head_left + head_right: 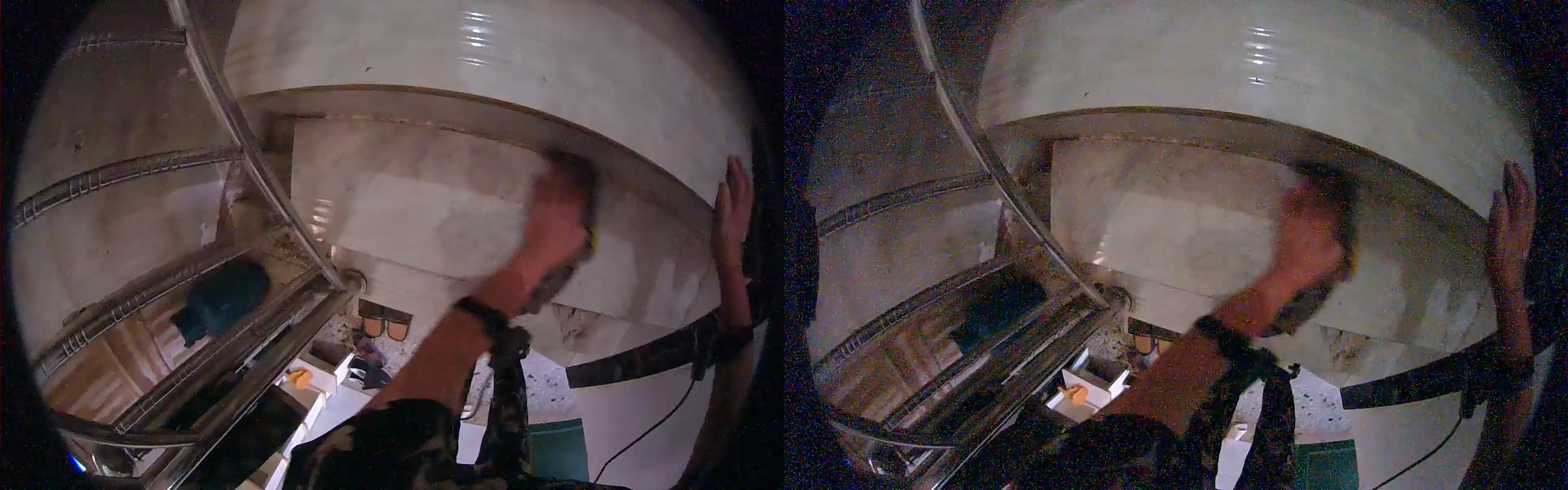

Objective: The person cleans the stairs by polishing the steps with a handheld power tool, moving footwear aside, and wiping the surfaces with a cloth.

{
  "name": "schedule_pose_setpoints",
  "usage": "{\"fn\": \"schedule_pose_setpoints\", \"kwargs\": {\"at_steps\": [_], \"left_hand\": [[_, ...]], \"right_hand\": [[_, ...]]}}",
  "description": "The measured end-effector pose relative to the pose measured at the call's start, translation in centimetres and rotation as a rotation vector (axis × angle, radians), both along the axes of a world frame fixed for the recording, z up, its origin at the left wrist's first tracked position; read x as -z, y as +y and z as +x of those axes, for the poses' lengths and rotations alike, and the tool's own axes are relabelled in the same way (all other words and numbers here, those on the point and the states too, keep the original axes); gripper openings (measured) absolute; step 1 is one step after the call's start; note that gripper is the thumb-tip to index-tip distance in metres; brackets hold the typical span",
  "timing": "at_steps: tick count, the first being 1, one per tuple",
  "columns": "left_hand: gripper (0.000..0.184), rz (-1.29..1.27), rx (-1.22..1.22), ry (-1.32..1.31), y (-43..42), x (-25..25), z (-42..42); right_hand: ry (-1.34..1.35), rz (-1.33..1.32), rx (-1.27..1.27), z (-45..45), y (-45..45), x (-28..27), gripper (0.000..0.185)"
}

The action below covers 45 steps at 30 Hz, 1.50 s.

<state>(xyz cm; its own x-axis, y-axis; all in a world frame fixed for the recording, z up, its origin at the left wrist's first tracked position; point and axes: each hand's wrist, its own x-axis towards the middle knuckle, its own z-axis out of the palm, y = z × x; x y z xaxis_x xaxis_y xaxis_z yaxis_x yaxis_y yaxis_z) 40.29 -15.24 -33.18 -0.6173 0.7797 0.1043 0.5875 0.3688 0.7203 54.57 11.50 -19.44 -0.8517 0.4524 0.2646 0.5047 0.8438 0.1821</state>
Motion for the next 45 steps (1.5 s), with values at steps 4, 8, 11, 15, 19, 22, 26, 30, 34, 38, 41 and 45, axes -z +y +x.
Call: {"fn": "schedule_pose_setpoints", "kwargs": {"at_steps": [4, 8, 11, 15, 19, 22, 26, 30, 34, 38, 41, 45], "left_hand": [[0.047, 0.146, 0.237, -0.084, 5.6, -0.7, 5.9], [0.047, 0.258, 0.051, -0.451, 0.1, -3.5, 2.3], [0.049, 0.297, -0.104, -0.313, -10.1, -7.6, -5.0], [0.048, 0.050, -0.474, 0.011, -20.2, -7.8, -12.8], [0.054, -0.318, -0.789, 0.334, -20.8, 0.0, -16.9], [0.058, -0.379, -0.997, 0.445, -18.7, 2.1, -17.5], [0.054, -0.173, -0.555, 0.333, -11.4, 2.2, -13.5], [0.041, -0.065, 0.150, 0.131, -4.3, 1.2, -5.4], [0.031, 0.224, 0.038, -0.054, -5.3, -6.7, -4.6], [0.031, 0.329, -0.142, 0.147, -10.4, -17.2, -11.4], [0.029, 0.259, -0.415, 0.139, -10.1, -17.3, -18.1], [0.030, -0.178, -0.489, 0.113, -8.4, -17.8, -19.5]], "right_hand": [[-0.018, 0.018, -0.044, 0.7, 0.8, -0.1, 0.040], [-0.065, 0.070, -0.091, 0.8, 2.8, 1.1, 0.041], [-0.040, 0.047, -0.065, 0.9, 3.2, 1.7, 0.042], [-0.055, 0.061, 0.018, 0.7, 0.8, 0.1, 0.041], [0.010, 0.045, -0.025, 1.2, 1.0, 0.6, 0.040], [0.057, -0.029, -0.046, 1.5, 1.7, 0.6, 0.040], [0.106, -0.097, -0.021, 1.1, 0.9, 1.2, 0.040], [-0.002, -0.063, 0.048, 0.7, -0.3, 0.2, 0.041], [0.048, -0.003, 0.016, 0.2, -0.7, 0.4, 0.042], [0.098, -0.061, 0.022, -0.5, -1.6, 0.2, 0.043], [0.102, -0.019, -0.014, -0.4, -1.2, 1.1, 0.043], [0.100, -0.032, -0.016, -0.8, -2.3, 0.4, 0.043]]}}
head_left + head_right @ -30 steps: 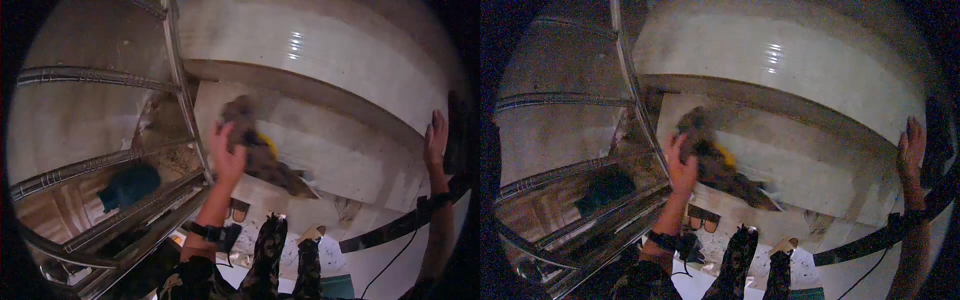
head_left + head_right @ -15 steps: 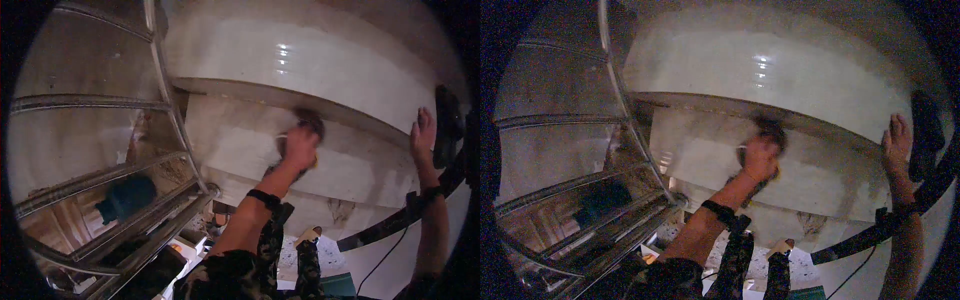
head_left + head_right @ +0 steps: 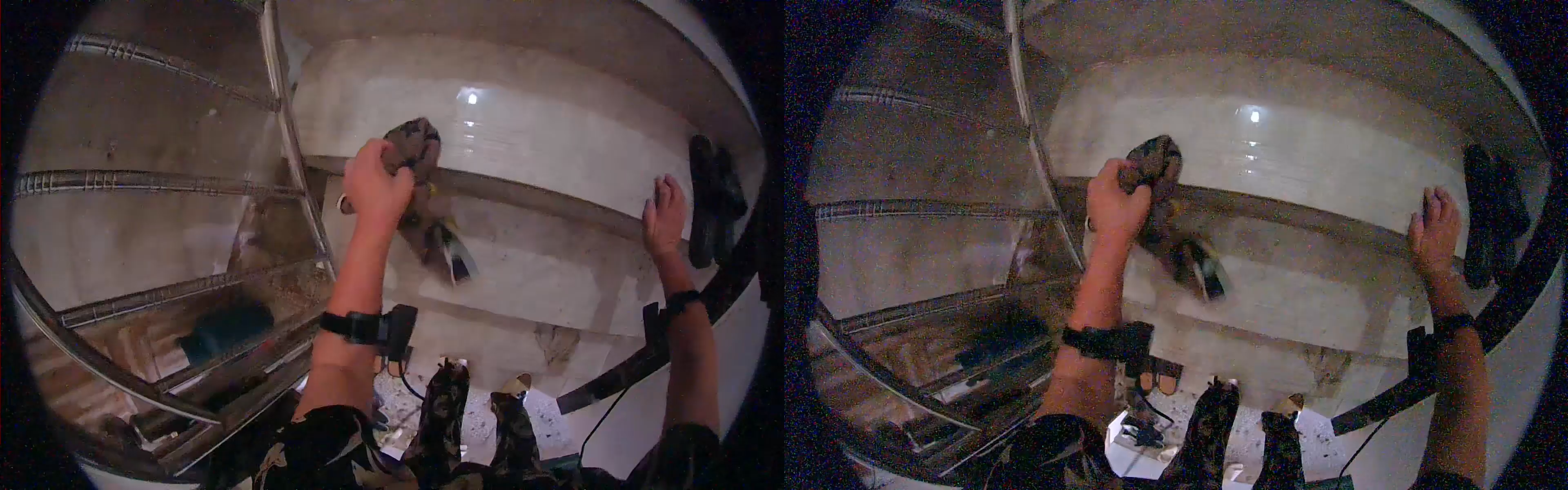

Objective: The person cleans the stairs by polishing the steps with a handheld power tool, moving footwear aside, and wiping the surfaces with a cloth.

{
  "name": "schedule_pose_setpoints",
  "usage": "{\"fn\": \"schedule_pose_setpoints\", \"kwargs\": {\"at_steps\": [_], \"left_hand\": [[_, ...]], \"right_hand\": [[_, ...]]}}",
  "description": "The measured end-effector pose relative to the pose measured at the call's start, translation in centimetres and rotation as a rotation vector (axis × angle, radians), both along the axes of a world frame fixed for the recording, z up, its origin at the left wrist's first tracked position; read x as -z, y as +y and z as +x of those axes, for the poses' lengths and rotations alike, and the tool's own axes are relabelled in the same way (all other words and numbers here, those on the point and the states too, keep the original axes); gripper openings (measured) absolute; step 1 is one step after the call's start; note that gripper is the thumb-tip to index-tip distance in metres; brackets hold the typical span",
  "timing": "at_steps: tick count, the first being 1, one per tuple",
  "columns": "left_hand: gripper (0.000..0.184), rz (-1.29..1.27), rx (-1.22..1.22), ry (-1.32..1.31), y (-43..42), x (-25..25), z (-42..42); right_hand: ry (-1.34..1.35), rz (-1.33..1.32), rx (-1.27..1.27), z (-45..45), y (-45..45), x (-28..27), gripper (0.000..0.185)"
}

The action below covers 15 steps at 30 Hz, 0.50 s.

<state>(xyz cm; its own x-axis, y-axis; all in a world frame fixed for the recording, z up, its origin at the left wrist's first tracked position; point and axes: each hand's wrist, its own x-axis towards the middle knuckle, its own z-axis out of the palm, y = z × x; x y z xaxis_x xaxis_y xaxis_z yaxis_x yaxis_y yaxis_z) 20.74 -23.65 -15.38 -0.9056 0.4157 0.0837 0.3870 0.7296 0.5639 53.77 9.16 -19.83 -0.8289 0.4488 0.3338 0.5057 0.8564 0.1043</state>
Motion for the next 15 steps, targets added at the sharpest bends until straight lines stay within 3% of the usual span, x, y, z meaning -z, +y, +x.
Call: {"fn": "schedule_pose_setpoints", "kwargs": {"at_steps": [5, 10, 12, 14, 15], "left_hand": [[0.034, -0.125, 0.195, 0.158, 4.6, 0.0, 4.9], [0.029, -0.149, 0.454, 0.055, 10.0, -1.9, 10.1], [0.029, -0.139, 0.544, 0.024, 12.5, -2.6, 12.4], [0.029, -0.121, 0.630, -0.003, 15.1, -1.7, 15.4], [0.029, 0.027, 0.699, 0.111, 16.1, -0.3, 17.2]], "right_hand": [[-0.008, 0.000, 0.029, 0.1, 0.2, 0.3, 0.044], [0.007, -0.032, 0.049, -0.5, -0.3, -0.2, 0.043], [-0.022, -0.033, 0.092, -0.1, -0.7, -0.9, 0.042], [0.029, 0.030, -0.023, -0.4, -0.4, -0.9, 0.043], [0.015, 0.040, -0.016, -0.7, -0.4, -1.0, 0.043]]}}
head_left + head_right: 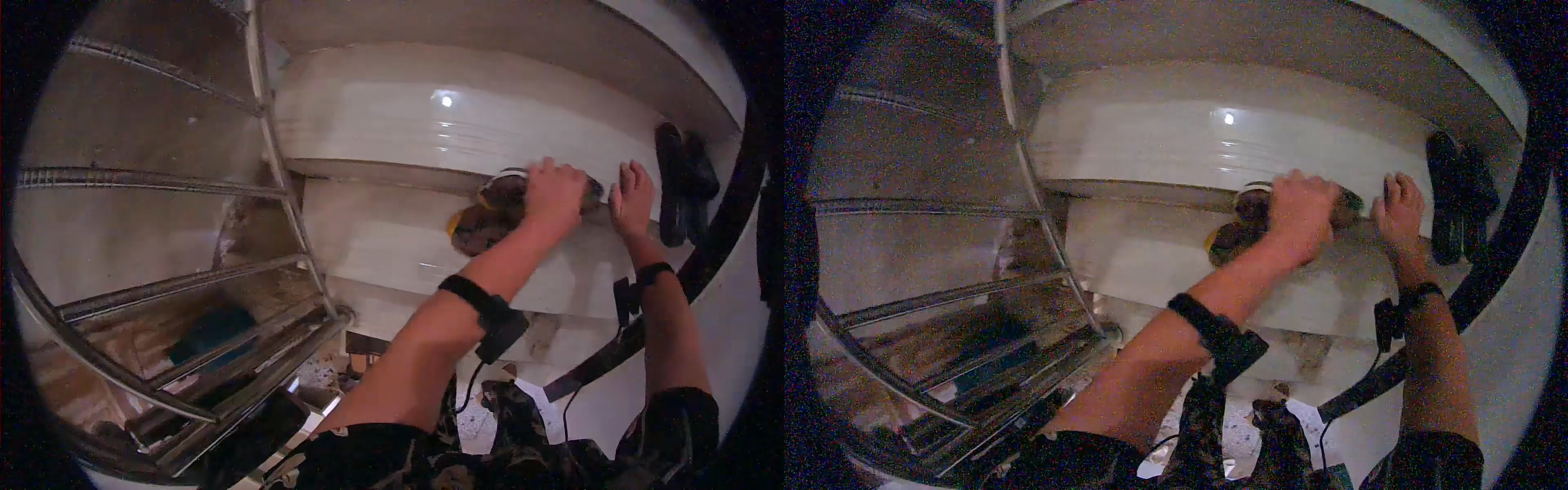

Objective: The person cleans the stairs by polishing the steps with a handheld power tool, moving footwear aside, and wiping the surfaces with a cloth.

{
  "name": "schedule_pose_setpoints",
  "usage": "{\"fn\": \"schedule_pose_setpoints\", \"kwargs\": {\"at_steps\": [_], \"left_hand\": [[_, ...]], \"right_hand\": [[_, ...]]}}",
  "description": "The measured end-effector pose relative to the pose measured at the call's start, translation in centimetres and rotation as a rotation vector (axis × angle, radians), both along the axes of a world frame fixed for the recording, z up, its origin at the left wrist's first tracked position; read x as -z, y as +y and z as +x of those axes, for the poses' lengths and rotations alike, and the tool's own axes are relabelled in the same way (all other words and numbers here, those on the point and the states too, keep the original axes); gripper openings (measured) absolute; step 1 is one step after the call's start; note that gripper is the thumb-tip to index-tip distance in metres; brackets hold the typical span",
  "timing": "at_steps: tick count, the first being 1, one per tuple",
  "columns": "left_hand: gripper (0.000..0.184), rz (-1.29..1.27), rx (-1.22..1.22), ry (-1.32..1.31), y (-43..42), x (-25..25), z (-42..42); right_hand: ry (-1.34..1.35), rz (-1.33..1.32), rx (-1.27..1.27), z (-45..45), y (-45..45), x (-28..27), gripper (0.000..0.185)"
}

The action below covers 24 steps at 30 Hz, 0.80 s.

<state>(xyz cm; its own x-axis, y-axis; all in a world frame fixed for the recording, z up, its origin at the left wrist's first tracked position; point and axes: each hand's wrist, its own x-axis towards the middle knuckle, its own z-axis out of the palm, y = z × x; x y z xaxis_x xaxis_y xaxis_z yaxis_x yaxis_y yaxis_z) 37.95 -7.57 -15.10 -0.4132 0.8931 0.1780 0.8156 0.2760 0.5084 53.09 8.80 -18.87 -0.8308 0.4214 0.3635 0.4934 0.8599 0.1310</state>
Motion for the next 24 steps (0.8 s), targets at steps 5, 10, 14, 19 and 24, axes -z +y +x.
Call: {"fn": "schedule_pose_setpoints", "kwargs": {"at_steps": [5, 10, 14, 19, 24], "left_hand": [[0.032, 0.265, 0.129, -0.261, -2.4, 1.6, 3.4], [0.042, 0.368, -0.372, -0.979, -14.9, 5.4, -3.8], [0.047, 0.190, -0.506, -0.312, -22.8, 16.1, -11.3], [0.047, -0.266, -0.473, 0.490, -14.2, 17.1, -1.2], [0.036, 0.011, -0.183, 0.156, -5.9, 16.6, 8.3]], "right_hand": [[0.026, 0.042, 0.024, -0.5, -1.0, -0.1, 0.045], [0.027, -0.035, 0.055, -0.8, -0.5, 0.8, 0.042], [0.099, 0.019, 0.055, -1.5, -1.5, 0.8, 0.039], [0.126, 0.015, 0.066, -1.2, -1.0, 1.6, 0.039], [0.049, -0.200, 0.179, -1.6, -2.8, 0.3, 0.044]]}}
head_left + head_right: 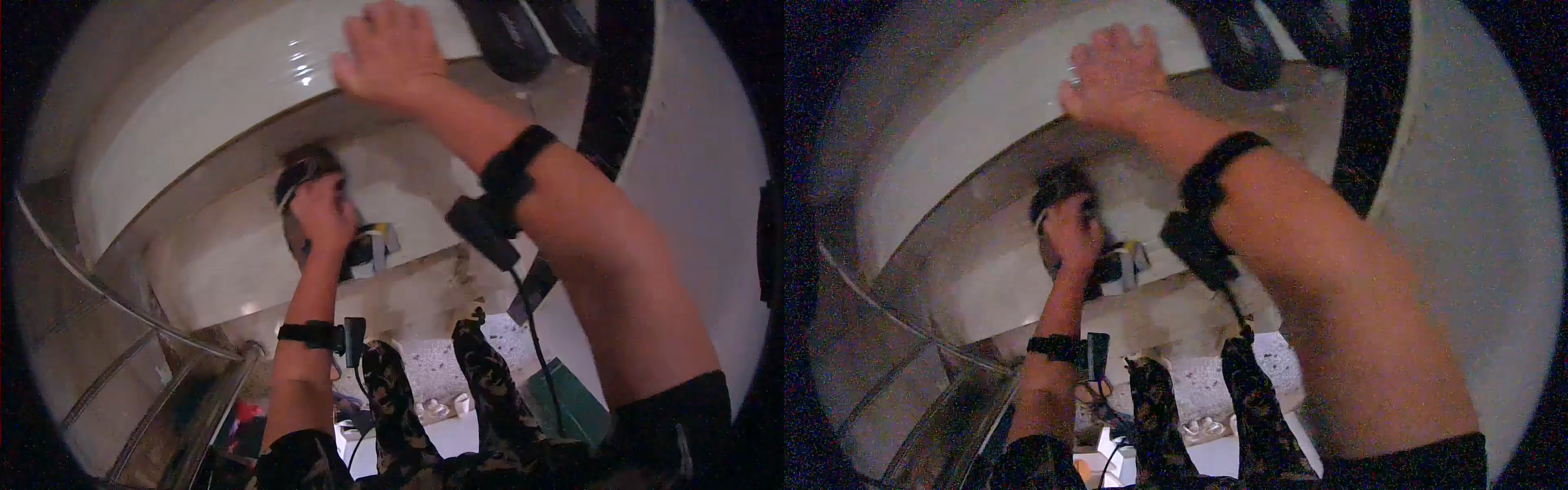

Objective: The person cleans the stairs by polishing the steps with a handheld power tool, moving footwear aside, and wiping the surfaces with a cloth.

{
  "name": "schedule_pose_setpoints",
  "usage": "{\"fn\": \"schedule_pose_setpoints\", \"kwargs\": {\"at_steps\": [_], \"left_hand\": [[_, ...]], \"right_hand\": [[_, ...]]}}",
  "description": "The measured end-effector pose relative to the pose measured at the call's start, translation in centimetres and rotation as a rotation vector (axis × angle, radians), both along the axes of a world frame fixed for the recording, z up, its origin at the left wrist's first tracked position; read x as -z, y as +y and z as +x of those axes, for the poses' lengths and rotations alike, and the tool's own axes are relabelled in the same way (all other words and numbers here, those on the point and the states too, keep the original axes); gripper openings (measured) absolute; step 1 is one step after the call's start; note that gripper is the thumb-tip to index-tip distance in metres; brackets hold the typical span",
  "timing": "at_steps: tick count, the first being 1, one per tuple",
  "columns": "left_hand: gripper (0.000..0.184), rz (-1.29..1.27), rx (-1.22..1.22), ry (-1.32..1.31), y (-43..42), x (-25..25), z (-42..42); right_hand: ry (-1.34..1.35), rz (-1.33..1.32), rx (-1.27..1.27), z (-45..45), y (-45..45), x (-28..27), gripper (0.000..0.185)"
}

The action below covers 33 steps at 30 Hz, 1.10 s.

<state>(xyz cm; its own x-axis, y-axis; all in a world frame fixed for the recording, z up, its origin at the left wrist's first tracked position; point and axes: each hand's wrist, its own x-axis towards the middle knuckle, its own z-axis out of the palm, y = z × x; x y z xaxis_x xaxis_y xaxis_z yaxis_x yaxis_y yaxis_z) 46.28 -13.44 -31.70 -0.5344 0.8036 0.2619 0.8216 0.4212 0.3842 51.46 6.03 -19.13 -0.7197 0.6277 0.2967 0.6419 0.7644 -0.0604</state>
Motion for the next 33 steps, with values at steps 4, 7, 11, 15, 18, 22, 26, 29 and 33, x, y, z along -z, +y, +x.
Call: {"fn": "schedule_pose_setpoints", "kwargs": {"at_steps": [4, 7, 11, 15, 18, 22, 26, 29, 33], "left_hand": [[0.032, 0.116, 0.266, -0.462, 2.5, -2.1, 4.0], [0.034, 0.313, -0.052, -0.634, -1.1, -6.7, 0.6], [0.041, 0.352, -0.248, -0.659, -5.5, -3.6, -7.3], [0.049, 0.180, -0.360, -0.373, -2.4, 3.6, -4.4], [0.048, 0.112, -0.200, -0.068, 4.2, 5.1, 2.3], [0.035, 0.133, 0.116, -0.234, 11.3, 3.2, 10.2], [0.034, 0.062, 0.406, -0.487, 15.7, -0.1, 16.0], [0.035, 0.254, 0.290, -0.498, 16.4, -2.1, 15.3], [0.036, 0.364, 0.192, -0.546, 19.7, -1.0, 15.7]], "right_hand": [[0.443, 0.121, -0.233, 1.6, -0.1, 1.9, 0.037], [0.662, -0.126, -0.392, 10.9, -3.9, 2.1, 0.036], [0.446, -0.334, 0.167, 24.4, -6.7, 9.3, 0.046], [0.344, -0.313, 0.493, 29.3, -5.9, 16.2, 0.056], [0.119, -0.180, 0.512, 27.8, -6.8, 16.7, 0.058], [0.084, -0.245, 0.505, 28.3, -6.2, 16.9, 0.062], [0.059, -0.245, 0.517, 28.2, -6.5, 16.5, 0.064], [0.063, -0.255, 0.529, 28.3, -6.1, 15.9, 0.064], [0.092, -0.269, 0.506, 28.5, -6.0, 15.7, 0.062]]}}
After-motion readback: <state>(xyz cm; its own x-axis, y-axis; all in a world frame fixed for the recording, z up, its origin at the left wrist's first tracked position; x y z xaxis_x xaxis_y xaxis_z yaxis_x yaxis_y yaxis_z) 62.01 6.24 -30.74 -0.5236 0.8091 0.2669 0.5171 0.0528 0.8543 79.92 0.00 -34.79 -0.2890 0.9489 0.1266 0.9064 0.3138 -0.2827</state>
